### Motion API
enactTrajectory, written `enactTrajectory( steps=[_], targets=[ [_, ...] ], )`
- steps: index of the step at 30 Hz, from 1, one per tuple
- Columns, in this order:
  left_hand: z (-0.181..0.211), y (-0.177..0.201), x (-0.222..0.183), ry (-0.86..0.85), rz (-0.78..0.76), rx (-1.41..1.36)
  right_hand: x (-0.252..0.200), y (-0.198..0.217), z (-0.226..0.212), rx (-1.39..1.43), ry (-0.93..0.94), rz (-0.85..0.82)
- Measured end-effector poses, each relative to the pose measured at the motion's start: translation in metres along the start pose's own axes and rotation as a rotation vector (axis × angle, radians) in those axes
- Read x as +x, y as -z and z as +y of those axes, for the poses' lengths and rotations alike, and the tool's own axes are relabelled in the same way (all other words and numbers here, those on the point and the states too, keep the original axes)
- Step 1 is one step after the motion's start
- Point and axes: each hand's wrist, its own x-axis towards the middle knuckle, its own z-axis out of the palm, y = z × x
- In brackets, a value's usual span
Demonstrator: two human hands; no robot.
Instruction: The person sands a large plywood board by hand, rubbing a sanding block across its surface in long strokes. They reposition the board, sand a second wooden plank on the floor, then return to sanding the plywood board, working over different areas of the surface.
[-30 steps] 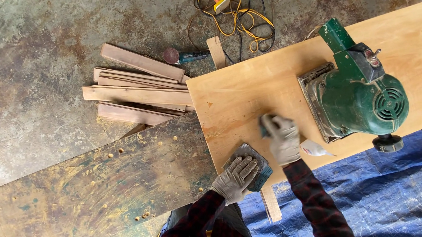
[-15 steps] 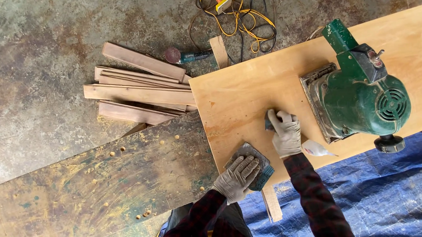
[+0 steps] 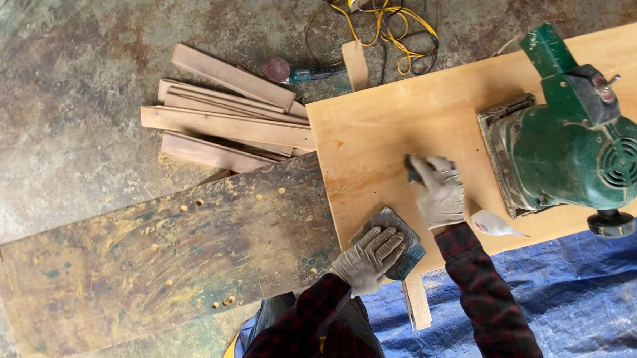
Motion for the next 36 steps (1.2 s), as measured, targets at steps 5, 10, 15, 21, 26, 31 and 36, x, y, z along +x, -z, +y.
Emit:
enactTrajectory(
  steps=[5, 10, 15, 21, 26, 31, 36],
  targets=[
    [0.003, 0.013, -0.002, 0.011, 0.001, -0.012, 0.014, -0.023, -0.051, 0.188, 0.219, -0.275],
    [0.007, 0.017, -0.004, 0.033, 0.055, 0.005, 0.004, -0.005, -0.047, -0.008, 0.344, -0.46],
    [0.006, 0.028, 0.0, 0.022, 0.025, 0.059, 0.015, -0.018, -0.081, 0.102, 0.344, -0.344],
    [0.003, 0.006, -0.009, 0.035, 0.013, 0.05, 0.01, -0.013, -0.055, -0.068, 0.473, -0.378],
    [0.005, 0.016, 0.001, 0.034, -0.005, 0.066, 0.025, -0.034, -0.078, -0.029, 0.455, -0.407],
    [0.0, -0.007, -0.008, 0.029, 0.0, 0.094, 0.02, -0.052, -0.05, -0.239, 0.716, -0.293],
    [0.001, 0.005, -0.004, 0.018, -0.051, 0.068, 0.024, -0.012, -0.06, -0.168, 0.416, -0.356]
  ],
)
